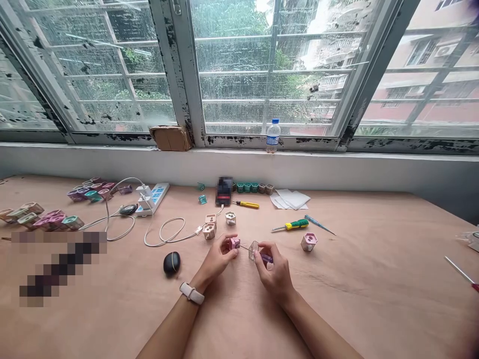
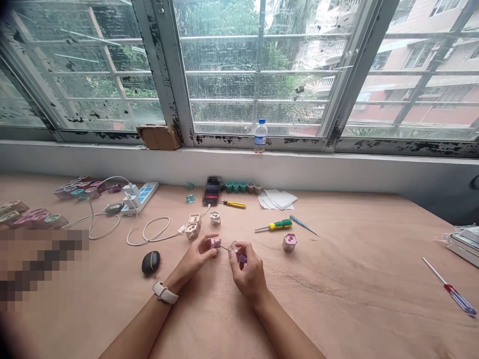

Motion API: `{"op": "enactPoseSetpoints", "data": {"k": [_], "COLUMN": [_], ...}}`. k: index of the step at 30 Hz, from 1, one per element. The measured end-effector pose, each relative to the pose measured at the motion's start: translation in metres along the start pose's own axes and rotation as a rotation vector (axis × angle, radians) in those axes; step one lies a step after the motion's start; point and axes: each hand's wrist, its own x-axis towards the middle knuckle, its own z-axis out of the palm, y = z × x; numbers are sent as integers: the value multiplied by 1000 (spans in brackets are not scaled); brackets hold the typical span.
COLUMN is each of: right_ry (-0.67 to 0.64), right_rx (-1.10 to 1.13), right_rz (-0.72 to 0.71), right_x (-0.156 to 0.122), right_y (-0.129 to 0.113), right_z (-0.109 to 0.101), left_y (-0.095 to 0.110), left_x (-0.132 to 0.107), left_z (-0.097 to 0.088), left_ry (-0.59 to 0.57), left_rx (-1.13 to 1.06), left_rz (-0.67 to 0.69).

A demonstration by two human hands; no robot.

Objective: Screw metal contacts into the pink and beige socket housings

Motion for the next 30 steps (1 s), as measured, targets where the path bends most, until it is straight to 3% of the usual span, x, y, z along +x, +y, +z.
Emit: {"op": "enactPoseSetpoints", "data": {"k": [14,22,30], "right_ry": [5,-74,-92], "right_rx": [-15,-79,-87], "right_rz": [-17,7,49], "right_x": [0,-1,0], "right_y": [-3,0,3], "right_z": [-1,-2,0], "left_y": [1,6,17], "left_x": [0,-1,-7], "left_z": [-1,-1,5], "left_ry": [36,176,105], "left_rx": [12,-58,-225], "left_rz": [16,20,-53]}}
